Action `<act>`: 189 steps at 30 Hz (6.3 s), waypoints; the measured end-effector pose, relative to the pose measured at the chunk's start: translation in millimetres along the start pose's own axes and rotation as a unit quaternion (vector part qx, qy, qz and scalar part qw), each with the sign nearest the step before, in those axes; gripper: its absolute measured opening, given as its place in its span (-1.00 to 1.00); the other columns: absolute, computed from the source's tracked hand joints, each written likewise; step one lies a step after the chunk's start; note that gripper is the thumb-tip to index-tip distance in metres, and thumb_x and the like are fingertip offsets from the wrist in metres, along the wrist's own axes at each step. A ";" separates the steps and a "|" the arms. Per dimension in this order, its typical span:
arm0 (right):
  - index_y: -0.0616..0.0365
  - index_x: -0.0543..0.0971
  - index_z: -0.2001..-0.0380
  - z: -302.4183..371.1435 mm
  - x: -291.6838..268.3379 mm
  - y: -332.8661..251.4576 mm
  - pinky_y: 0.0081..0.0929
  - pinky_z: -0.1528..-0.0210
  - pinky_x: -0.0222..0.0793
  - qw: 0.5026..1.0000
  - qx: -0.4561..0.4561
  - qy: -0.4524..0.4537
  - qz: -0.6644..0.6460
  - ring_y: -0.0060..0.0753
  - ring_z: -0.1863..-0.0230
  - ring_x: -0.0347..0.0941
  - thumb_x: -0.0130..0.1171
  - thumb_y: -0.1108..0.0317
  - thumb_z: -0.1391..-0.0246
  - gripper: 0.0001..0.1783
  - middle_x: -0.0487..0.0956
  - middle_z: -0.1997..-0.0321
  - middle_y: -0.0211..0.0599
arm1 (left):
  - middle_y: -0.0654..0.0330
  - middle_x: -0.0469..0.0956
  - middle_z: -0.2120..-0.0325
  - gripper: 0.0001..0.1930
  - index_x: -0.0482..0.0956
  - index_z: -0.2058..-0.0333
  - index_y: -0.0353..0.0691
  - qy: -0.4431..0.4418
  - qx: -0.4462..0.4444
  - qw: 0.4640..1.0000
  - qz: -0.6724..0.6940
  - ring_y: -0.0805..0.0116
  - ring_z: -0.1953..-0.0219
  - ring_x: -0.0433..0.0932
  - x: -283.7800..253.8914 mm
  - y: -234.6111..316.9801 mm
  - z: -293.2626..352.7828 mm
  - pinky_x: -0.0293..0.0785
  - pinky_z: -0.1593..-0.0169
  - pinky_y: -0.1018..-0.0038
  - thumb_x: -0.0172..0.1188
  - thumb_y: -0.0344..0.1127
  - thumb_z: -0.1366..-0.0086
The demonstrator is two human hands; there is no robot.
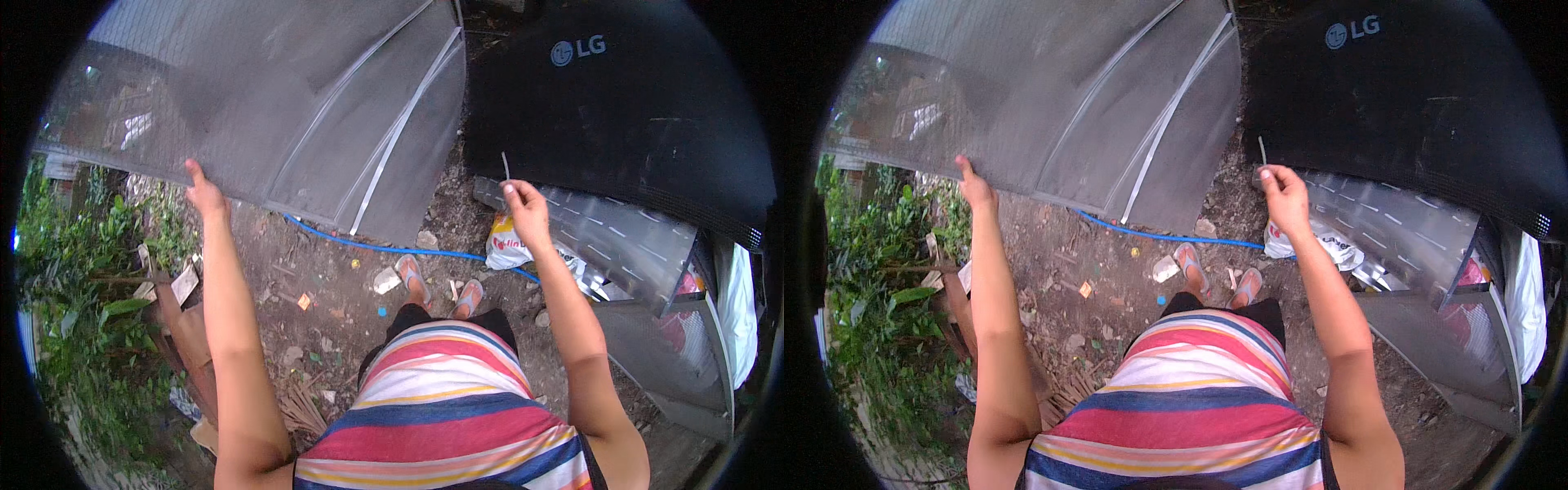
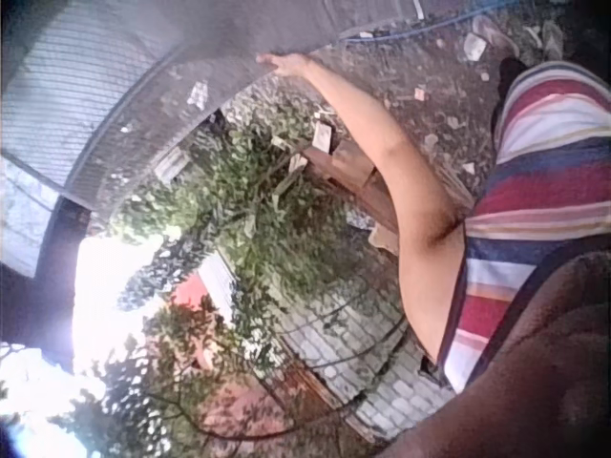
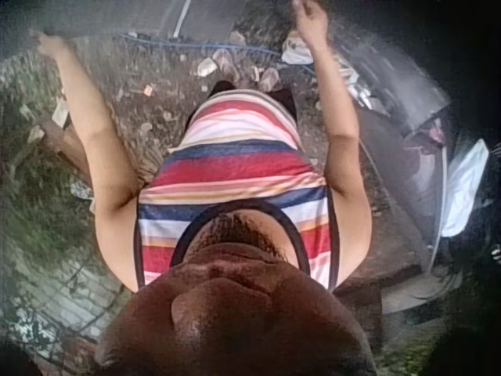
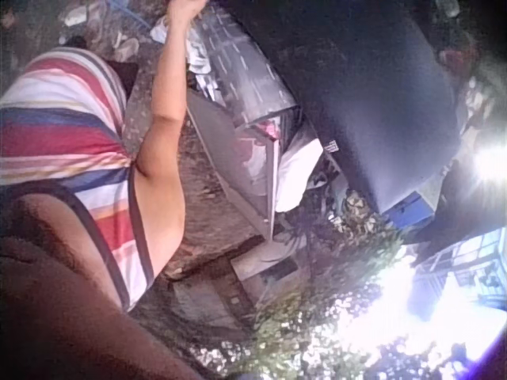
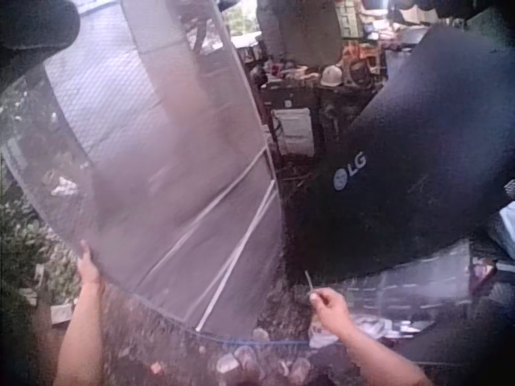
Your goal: The person uses a knife to cut and remove the mesh from a screen frame, pulling the edges of the material away by hand.
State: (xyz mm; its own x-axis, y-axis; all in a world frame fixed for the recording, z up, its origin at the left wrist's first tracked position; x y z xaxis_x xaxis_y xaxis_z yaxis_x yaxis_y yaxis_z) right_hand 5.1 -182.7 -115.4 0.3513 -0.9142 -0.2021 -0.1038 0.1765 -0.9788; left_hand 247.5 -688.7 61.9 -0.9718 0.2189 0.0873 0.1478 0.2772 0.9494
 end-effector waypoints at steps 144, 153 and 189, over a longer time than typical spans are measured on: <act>0.08 0.32 -0.24 46.8 348.7 -367.2 -0.08 -0.21 0.26 0.854 -0.444 0.122 0.242 0.16 -0.24 0.27 0.47 0.07 0.32 -0.02 0.20 -0.33 0.16 | -0.06 0.53 0.13 -0.30 0.26 -0.03 -0.54 -0.455 -0.223 0.837 -0.207 0.19 0.09 0.55 232.5 -92.4 -163.7 0.48 -0.02 0.29 0.21 0.00 -0.16; -0.03 0.31 -0.27 49.0 356.2 -376.9 -0.06 -0.21 0.24 0.857 -0.465 0.107 0.197 0.13 -0.24 0.27 0.47 0.09 0.30 -0.02 0.22 -0.31 0.10 | 0.06 0.52 0.20 -0.45 0.31 -0.01 -0.44 -0.381 -0.340 0.850 0.130 0.29 0.17 0.53 203.4 -109.4 -203.5 0.48 0.07 0.33 0.13 -0.07 -0.24; 0.26 0.22 -0.22 14.4 334.7 -487.7 -0.37 -0.17 0.29 0.839 -0.461 -0.238 -0.167 -0.29 -0.09 0.39 0.04 0.09 -0.28 -0.40 0.46 -0.03 -0.14 | 0.03 0.26 -0.14 -0.33 0.21 -0.15 -0.24 -0.220 0.368 0.903 0.024 0.22 -0.14 0.32 -6.1 185.0 -35.5 0.31 -0.16 0.23 0.04 0.20 -0.33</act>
State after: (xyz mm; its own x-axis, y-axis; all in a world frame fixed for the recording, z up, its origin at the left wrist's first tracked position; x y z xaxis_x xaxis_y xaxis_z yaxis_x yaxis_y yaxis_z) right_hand 186.6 -569.5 293.8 0.8125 -0.5690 -0.1270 -0.5241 -0.6174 -0.5867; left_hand 274.2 -672.0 247.7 -0.8174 0.5537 -0.1591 0.4278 0.7683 0.4761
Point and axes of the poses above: each hand's wrist, its own z-axis away from the middle knuckle, its own x-axis out of the palm, y = z × x, the point moved 2 cm from there along -z, towards the middle knuckle
